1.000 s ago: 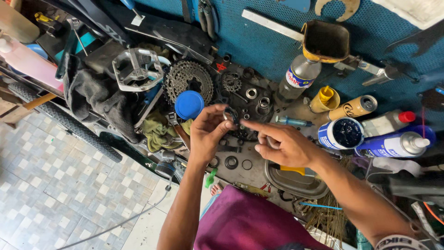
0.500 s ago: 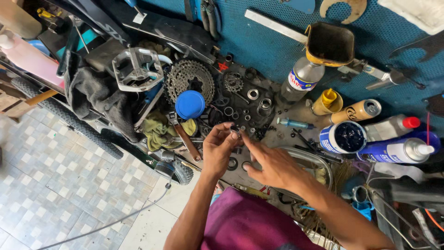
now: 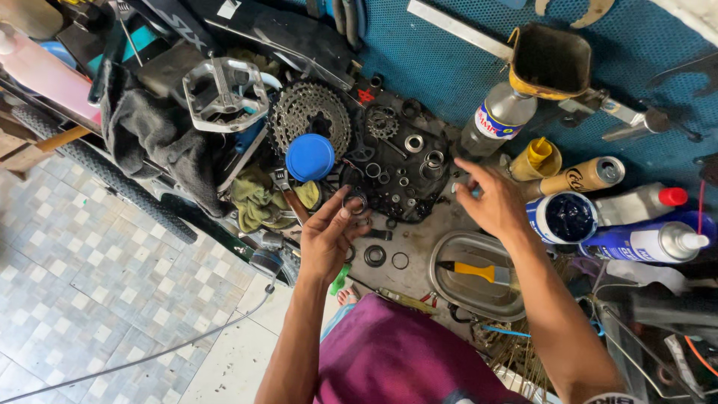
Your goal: The person assembles small bicycle components on a workbench. They pick up a metal axle, insert ball bearings into a hub shell, and place a retaining ring. The person repeats this process with multiple small parts, handling them one at a time.
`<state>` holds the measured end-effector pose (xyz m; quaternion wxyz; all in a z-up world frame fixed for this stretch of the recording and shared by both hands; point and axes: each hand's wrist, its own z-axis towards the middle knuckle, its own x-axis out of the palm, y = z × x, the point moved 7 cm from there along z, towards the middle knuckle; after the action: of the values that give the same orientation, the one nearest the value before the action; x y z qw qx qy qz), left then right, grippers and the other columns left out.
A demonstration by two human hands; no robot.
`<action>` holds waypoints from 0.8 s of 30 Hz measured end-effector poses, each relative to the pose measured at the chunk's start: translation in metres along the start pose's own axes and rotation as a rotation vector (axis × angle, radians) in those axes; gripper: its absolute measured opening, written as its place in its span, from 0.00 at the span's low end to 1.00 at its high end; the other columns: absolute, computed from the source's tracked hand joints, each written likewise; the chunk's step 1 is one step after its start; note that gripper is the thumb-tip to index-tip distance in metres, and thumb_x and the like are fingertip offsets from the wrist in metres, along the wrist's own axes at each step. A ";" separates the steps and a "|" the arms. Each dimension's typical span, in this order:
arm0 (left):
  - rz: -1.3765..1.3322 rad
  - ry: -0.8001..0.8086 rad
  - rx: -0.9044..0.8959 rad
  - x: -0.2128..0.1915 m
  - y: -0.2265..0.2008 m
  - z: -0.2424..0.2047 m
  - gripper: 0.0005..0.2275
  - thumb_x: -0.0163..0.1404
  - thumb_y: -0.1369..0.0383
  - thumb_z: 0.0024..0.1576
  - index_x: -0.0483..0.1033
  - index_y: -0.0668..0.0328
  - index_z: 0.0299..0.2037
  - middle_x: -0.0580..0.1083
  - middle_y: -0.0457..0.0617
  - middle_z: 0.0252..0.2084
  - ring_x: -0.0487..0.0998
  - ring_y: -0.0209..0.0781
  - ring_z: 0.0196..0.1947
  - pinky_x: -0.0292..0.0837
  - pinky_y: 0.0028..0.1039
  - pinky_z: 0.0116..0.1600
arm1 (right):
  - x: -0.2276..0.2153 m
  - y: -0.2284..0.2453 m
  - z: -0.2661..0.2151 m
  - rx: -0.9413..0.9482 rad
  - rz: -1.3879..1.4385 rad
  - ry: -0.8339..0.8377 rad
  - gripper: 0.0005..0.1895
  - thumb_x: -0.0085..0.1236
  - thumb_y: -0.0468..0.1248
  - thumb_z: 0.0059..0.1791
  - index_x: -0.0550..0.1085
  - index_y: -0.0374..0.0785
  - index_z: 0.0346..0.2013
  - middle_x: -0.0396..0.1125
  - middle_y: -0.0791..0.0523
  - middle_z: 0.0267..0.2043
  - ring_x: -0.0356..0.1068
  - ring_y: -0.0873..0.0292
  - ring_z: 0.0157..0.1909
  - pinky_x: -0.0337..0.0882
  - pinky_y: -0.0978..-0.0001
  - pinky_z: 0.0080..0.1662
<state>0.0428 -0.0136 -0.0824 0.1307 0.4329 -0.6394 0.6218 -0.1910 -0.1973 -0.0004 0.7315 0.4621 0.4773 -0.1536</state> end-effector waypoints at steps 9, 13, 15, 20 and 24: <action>0.136 -0.133 -0.042 -0.025 0.013 -0.011 0.23 0.48 0.73 0.63 0.64 0.73 0.69 0.76 0.61 0.56 0.80 0.50 0.51 0.79 0.37 0.55 | 0.072 -0.014 0.038 -0.094 -0.018 0.034 0.17 0.61 0.41 0.49 0.78 0.49 0.53 0.71 0.53 0.39 0.74 0.49 0.41 0.73 0.55 0.42; 0.135 -0.169 -0.040 -0.029 0.012 -0.017 0.22 0.47 0.74 0.63 0.63 0.74 0.68 0.76 0.60 0.55 0.81 0.50 0.51 0.79 0.37 0.55 | 0.099 0.004 0.055 -0.092 -0.052 0.095 0.16 0.61 0.43 0.49 0.78 0.48 0.50 0.72 0.53 0.41 0.74 0.49 0.40 0.73 0.54 0.41; 0.136 -0.176 -0.041 -0.029 0.011 -0.018 0.22 0.47 0.75 0.63 0.64 0.75 0.67 0.76 0.60 0.54 0.80 0.50 0.51 0.79 0.37 0.55 | 0.112 0.015 0.062 -0.087 -0.033 0.123 0.15 0.61 0.44 0.49 0.79 0.47 0.48 0.73 0.54 0.43 0.75 0.49 0.42 0.73 0.54 0.40; 0.116 -0.163 -0.024 -0.025 0.009 -0.016 0.21 0.46 0.76 0.63 0.63 0.75 0.68 0.76 0.62 0.55 0.80 0.50 0.50 0.79 0.37 0.55 | 0.145 0.029 0.084 -0.054 -0.065 0.199 0.14 0.62 0.45 0.49 0.79 0.45 0.47 0.73 0.53 0.43 0.75 0.49 0.44 0.73 0.53 0.44; 0.104 -0.170 -0.012 -0.029 0.003 -0.018 0.22 0.45 0.76 0.62 0.63 0.75 0.67 0.75 0.60 0.56 0.81 0.49 0.51 0.79 0.36 0.56 | 0.152 0.027 0.094 -0.025 -0.100 0.229 0.14 0.61 0.42 0.48 0.79 0.46 0.48 0.72 0.53 0.46 0.74 0.48 0.46 0.73 0.51 0.46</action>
<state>0.0509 0.0131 -0.1014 0.0461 0.4495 -0.6735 0.5850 -0.0457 -0.2276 -0.1029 0.6691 0.4432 0.5821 -0.1302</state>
